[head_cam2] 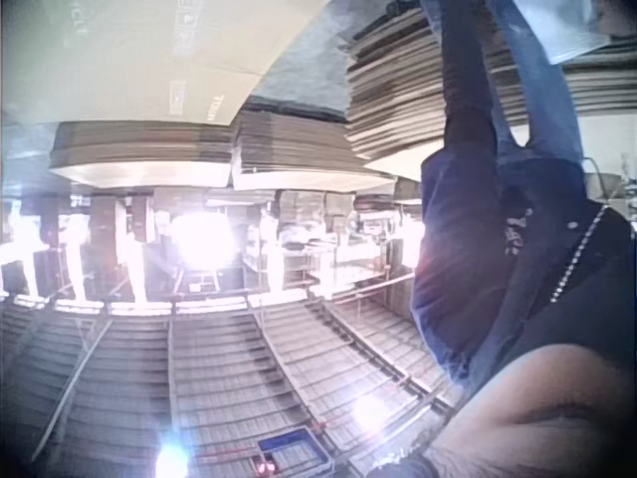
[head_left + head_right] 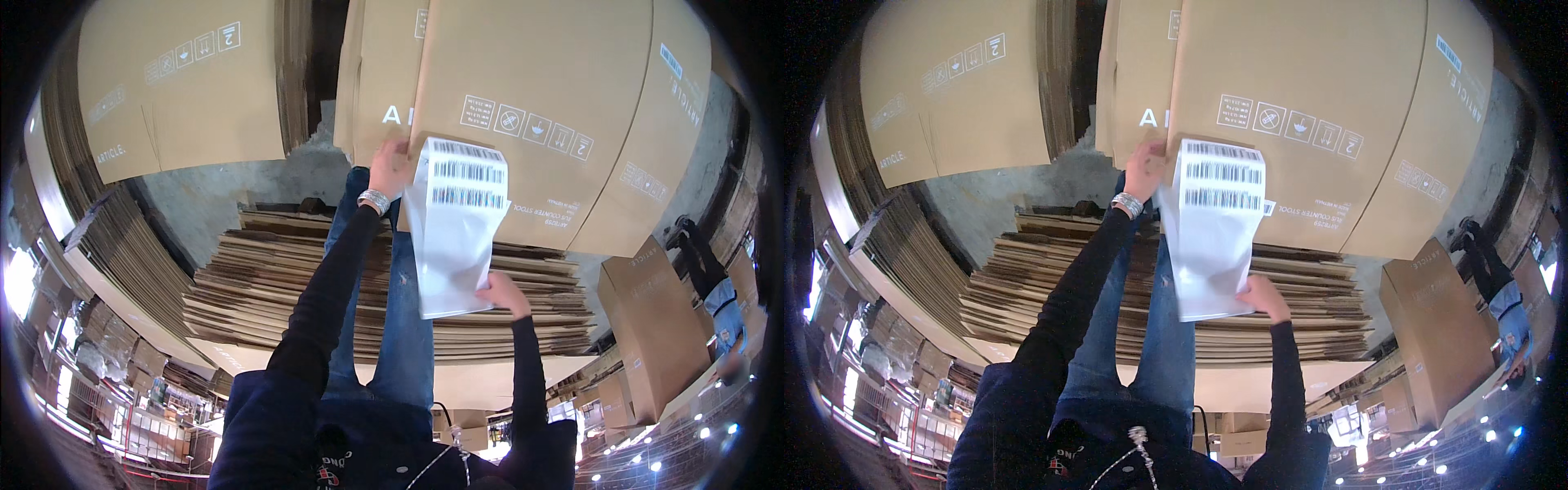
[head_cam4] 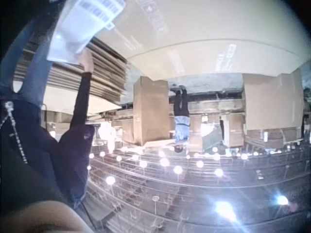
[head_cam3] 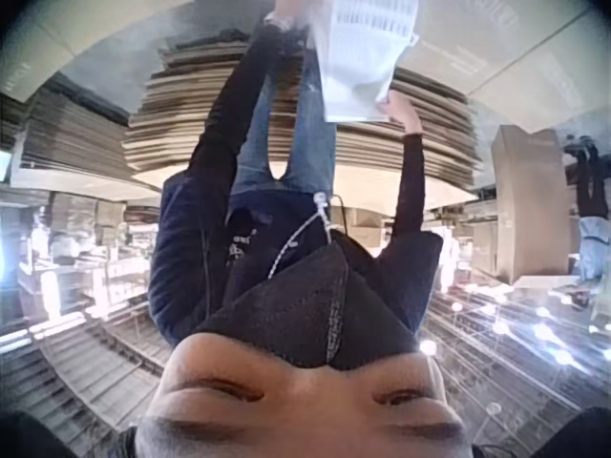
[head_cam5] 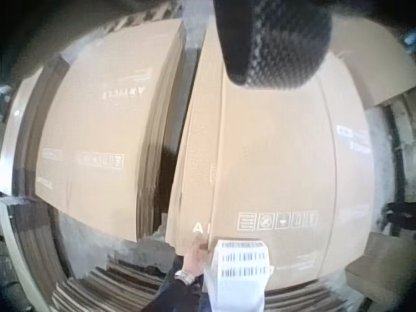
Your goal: The person repeatedly peels barcode labels from a sheet and sticks them onto stacked cardboard boxes in a warehouse. The person handles the label sheet and boxes by hand, moving between stacks to apply labels to different boxes throughout the clip.
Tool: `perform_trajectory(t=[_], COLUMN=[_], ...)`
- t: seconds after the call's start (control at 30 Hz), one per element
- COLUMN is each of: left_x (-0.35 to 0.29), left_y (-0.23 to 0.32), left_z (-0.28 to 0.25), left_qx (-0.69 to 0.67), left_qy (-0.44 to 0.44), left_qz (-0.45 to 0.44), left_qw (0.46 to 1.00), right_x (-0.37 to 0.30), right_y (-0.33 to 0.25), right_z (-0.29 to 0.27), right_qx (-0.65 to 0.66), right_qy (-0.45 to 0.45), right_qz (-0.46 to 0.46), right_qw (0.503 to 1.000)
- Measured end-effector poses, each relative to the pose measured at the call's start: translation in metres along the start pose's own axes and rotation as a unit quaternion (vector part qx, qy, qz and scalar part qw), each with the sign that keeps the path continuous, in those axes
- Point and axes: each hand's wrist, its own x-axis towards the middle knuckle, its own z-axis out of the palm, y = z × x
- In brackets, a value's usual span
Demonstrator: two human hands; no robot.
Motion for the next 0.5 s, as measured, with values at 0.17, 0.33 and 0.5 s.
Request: perform_trajectory(t=[0.17, 0.33, 0.5], left_x=[-0.005, 0.022, 0.012], left_y=[0.031, 0.034, 0.076], left_z=[0.018, 0.026, 0.004], left_qx=[0.19, 0.207, 0.233], left_qy=[-0.082, -0.099, -0.061], left_qz=[0.171, 0.214, 0.379], left_qw=[0.963, 0.95, 0.894], right_x=[0.065, 0.084, 0.054], right_y=[0.026, 0.022, -0.007], right_z=[-0.025, -0.038, -0.089], right_qx=[0.013, -0.089, 0.179], right_qy=[0.147, 0.112, 0.415], right_qz=[-0.023, -0.008, -0.151], right_qw=[0.989, 0.99, 0.879])
